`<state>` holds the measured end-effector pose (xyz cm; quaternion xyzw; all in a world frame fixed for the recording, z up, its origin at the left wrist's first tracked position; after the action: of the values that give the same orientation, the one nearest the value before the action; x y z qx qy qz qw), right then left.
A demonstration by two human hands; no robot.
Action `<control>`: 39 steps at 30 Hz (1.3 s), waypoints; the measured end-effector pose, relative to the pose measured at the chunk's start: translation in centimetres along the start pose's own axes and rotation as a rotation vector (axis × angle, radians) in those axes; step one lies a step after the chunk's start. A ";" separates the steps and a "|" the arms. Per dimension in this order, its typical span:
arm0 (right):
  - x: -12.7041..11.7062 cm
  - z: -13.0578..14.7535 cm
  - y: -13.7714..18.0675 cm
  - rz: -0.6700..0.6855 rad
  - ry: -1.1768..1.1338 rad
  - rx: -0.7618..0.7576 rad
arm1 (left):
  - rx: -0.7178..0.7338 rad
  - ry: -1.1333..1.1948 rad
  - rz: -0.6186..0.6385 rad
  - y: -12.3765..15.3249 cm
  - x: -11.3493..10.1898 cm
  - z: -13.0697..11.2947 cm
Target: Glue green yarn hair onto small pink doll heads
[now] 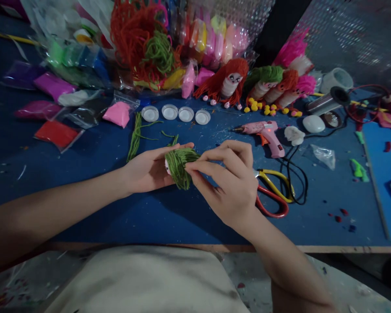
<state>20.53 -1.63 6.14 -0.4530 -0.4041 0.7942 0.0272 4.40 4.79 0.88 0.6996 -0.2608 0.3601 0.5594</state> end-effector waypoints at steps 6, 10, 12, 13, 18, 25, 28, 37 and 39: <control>-0.1 0.2 0.4 -0.026 0.132 -0.157 | 0.004 0.004 0.003 -0.1 0.0 0.0; -0.3 0.2 0.4 -0.008 0.185 -0.226 | 0.011 0.008 -0.022 -0.1 0.1 0.0; -0.4 0.2 0.5 0.013 0.205 -0.235 | 0.014 0.012 -0.026 -0.1 0.1 0.0; -0.5 0.2 0.5 0.021 0.214 -0.237 | 0.013 0.012 -0.027 0.0 0.1 0.1; -0.6 -0.3 1.4 0.035 0.214 -0.201 | 0.012 0.005 -0.012 0.0 0.2 0.0; -0.6 -0.6 2.1 0.074 0.345 -0.290 | 0.007 0.012 -0.007 -0.1 0.0 0.1; -0.9 -0.3 1.5 0.006 0.341 -0.321 | 0.007 0.002 -0.015 -0.2 -0.1 0.1; -0.6 0.0 0.3 -0.099 0.087 -0.197 | 0.009 -0.008 -0.026 -0.1 0.0 0.0; -0.5 -0.2 0.6 -0.113 0.022 -0.195 | 0.009 -0.003 -0.009 -0.1 -0.1 0.0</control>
<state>21.16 -2.11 6.10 -0.4388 -0.5042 0.7431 0.0321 4.47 4.82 0.75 0.7038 -0.2569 0.3574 0.5576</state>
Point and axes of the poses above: each hand's wrist, its own y-axis away from the middle knuckle, its own x-axis out of the palm, z = x × y, the point moved 2 cm from there along -y, towards the middle knuckle, and after that the axes turned 10 degrees about -x, right-handed, at the moved point
